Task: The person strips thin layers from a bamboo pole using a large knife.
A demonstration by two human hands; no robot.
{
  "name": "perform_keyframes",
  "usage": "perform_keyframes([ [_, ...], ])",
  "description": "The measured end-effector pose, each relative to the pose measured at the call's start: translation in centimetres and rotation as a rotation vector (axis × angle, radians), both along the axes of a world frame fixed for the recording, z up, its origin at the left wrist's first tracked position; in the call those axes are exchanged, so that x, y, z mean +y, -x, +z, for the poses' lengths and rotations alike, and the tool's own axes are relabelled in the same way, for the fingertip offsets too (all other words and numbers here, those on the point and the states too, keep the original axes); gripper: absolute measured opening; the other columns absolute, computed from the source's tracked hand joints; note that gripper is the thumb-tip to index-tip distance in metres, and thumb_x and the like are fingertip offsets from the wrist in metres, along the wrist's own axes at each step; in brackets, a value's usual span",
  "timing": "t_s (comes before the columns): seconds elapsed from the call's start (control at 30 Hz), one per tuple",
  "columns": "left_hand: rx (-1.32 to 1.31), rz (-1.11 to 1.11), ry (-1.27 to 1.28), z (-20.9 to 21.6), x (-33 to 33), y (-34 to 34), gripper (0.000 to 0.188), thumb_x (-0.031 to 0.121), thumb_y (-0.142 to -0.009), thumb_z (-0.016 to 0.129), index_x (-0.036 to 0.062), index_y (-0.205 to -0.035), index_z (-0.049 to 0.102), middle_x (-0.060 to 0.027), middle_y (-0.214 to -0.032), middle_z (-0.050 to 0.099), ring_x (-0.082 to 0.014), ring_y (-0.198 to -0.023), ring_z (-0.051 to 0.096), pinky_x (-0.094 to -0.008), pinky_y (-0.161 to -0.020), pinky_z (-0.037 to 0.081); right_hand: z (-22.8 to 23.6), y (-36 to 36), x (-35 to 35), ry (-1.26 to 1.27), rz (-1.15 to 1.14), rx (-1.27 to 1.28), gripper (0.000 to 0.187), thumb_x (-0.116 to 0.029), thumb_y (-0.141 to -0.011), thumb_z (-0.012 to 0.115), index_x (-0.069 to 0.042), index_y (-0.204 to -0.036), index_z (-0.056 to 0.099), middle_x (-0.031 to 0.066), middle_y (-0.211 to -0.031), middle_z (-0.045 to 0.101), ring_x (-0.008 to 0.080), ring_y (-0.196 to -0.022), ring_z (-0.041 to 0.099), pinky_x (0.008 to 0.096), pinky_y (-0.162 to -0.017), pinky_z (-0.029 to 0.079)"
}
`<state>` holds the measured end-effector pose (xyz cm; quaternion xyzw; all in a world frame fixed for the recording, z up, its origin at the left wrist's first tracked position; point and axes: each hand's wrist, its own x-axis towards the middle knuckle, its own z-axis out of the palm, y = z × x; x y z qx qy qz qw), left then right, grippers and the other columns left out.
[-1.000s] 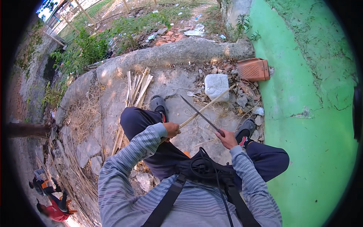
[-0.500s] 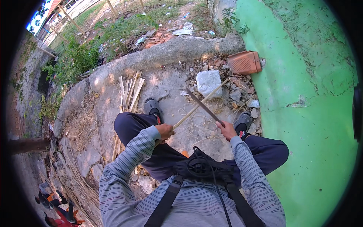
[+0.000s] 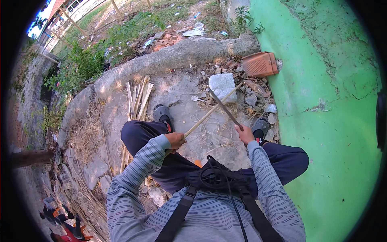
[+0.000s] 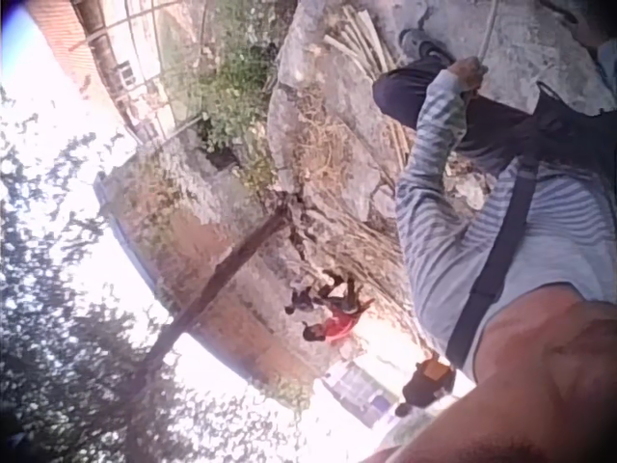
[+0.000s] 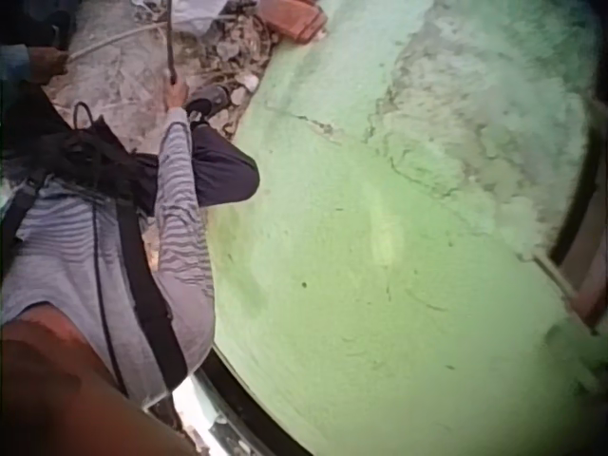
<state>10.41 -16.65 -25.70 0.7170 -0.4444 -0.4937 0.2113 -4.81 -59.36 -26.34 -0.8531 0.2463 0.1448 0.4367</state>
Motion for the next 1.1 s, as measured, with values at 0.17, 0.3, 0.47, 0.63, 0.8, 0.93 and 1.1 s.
perform_keyframes([
  [0.17,-0.002,-0.041,0.046,-0.8,-0.1,-0.4,0.030,0.029,-0.111,0.045,0.0001,-0.116,0.050,-0.0088,-0.071,0.069,-0.0257,-0.056,0.073,-0.0356,-0.050,0.059,-0.3,-0.5,-2.4,0.102,-0.022,-0.013,0.055,-0.054,-0.100,0.061,-0.003,-0.115,0.071,0.0229,-0.094,0.073,0.0438,-0.090,0.070,0.0491,-0.080,0.051],
  [0.3,-0.489,-0.172,0.437,-3.3,4.0,0.3,0.031,0.031,-0.111,0.044,0.0015,-0.118,0.051,-0.0080,-0.071,0.069,-0.0256,-0.055,0.072,-0.0355,-0.049,0.059,4.8,-1.7,4.1,-0.150,0.366,0.036,0.055,-0.056,-0.099,0.063,-0.002,-0.110,0.070,0.0192,-0.084,0.069,0.0337,-0.081,0.069,0.0434,-0.074,0.050],
  [0.47,0.131,0.253,-0.308,4.2,-3.6,0.8,0.030,0.032,-0.112,0.042,0.0026,-0.113,0.049,-0.0109,-0.066,0.067,-0.0270,-0.051,0.070,-0.0388,-0.046,0.060,-1.1,-1.2,-3.3,0.043,-0.040,0.017,0.052,-0.052,-0.100,0.064,-0.001,-0.105,0.070,0.0168,-0.081,0.068,0.0286,-0.078,0.068,0.0423,-0.072,0.049],
  [0.63,0.414,0.216,0.138,-4.8,3.8,-0.3,0.035,0.039,-0.113,0.043,0.0045,-0.105,0.045,-0.0100,-0.059,0.065,-0.0268,-0.049,0.070,-0.0400,-0.041,0.058,-0.9,-3.4,-1.7,0.050,0.083,-0.161,0.044,-0.046,-0.103,0.064,-0.003,-0.095,0.068,0.0027,-0.065,0.056,0.0114,-0.056,0.053,0.0330,-0.055,0.043],
  [0.8,0.122,0.238,-0.210,-0.4,-0.9,0.5,0.033,0.038,-0.113,0.043,0.0057,-0.105,0.044,-0.0109,-0.058,0.065,-0.0263,-0.051,0.071,-0.0403,-0.041,0.057,2.6,-1.4,1.1,-0.346,0.217,0.122,0.047,-0.052,-0.101,0.065,-0.005,-0.100,0.071,-0.0003,-0.066,0.056,0.0104,-0.058,0.055,0.0334,-0.055,0.044],
  [0.93,0.260,0.278,-0.071,-4.0,1.7,0.3,0.030,0.035,-0.113,0.045,0.0059,-0.107,0.045,-0.0130,-0.060,0.065,-0.0263,-0.050,0.070,-0.0402,-0.041,0.057,-1.8,-4.1,-0.6,0.002,0.032,-0.180,0.043,-0.047,-0.103,0.064,-0.005,-0.094,0.067,0.0029,-0.063,0.058,0.0131,-0.055,0.057,0.0334,-0.051,0.044],
  [1.1,-0.076,-0.101,0.314,-3.3,1.2,-0.5,0.027,0.031,-0.110,0.047,0.0043,-0.115,0.049,-0.0122,-0.072,0.070,-0.0258,-0.067,0.075,-0.0411,-0.057,0.062,-2.7,-4.2,-1.5,0.191,0.099,-0.268,0.046,-0.048,-0.102,0.065,-0.003,-0.094,0.064,0.0048,-0.063,0.059,0.0157,-0.055,0.059,0.0363,-0.052,0.046],
])
